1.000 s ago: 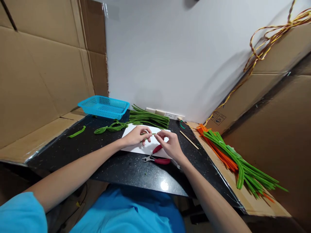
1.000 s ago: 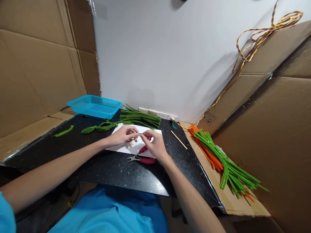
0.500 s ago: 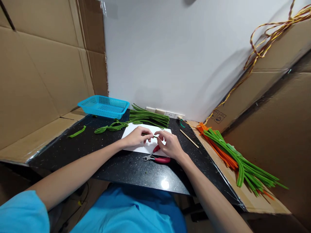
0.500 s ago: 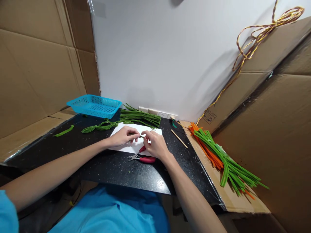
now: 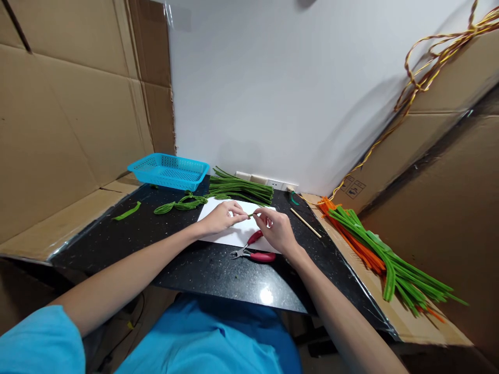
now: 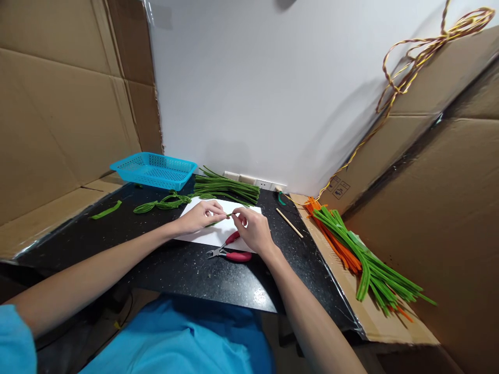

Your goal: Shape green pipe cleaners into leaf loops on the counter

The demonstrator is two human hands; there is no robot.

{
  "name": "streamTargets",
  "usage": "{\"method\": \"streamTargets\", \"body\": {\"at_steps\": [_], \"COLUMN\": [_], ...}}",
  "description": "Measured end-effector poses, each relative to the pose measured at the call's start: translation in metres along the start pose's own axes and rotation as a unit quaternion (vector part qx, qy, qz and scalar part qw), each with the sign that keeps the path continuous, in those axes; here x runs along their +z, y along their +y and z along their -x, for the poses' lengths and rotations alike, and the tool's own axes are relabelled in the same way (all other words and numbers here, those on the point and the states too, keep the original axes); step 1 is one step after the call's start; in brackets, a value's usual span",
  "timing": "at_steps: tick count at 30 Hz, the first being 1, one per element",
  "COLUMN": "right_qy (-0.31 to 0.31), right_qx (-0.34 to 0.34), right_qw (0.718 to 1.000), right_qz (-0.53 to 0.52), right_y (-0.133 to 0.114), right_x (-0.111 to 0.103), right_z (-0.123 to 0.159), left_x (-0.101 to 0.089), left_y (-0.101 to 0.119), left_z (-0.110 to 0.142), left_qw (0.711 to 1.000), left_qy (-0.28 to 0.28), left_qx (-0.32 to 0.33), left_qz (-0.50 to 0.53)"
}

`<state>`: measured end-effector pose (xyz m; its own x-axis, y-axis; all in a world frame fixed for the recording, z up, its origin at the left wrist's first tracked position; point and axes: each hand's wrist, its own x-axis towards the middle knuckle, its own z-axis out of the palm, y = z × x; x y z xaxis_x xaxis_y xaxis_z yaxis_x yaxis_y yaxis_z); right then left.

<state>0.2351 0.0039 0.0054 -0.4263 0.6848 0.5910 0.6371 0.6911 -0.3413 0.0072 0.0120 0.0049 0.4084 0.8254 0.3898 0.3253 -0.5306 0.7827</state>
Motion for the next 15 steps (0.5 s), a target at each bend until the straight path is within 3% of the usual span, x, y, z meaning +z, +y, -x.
{"method": "streamTargets", "body": {"at_steps": [6,10,15], "right_qy": [0.013,0.015,-0.032], "right_qx": [0.003,-0.053,-0.101], "right_qw": [0.999,0.998,0.994], "right_qz": [-0.036,-0.044,-0.029], "right_y": [-0.0038,-0.0067,-0.0081], "right_x": [-0.0007,-0.0043,-0.0055], "right_z": [0.0015,0.0024,0.0011], "left_x": [0.0022,0.0035,0.0033], "left_y": [0.0031,0.0049,0.0045], "left_z": [-0.0014,-0.0022,-0.0003], "left_qw": [0.996,0.985,0.971], "left_qy": [-0.031,-0.022,-0.038], "left_qx": [-0.021,-0.058,-0.088], "left_qz": [0.077,0.162,0.221]}}
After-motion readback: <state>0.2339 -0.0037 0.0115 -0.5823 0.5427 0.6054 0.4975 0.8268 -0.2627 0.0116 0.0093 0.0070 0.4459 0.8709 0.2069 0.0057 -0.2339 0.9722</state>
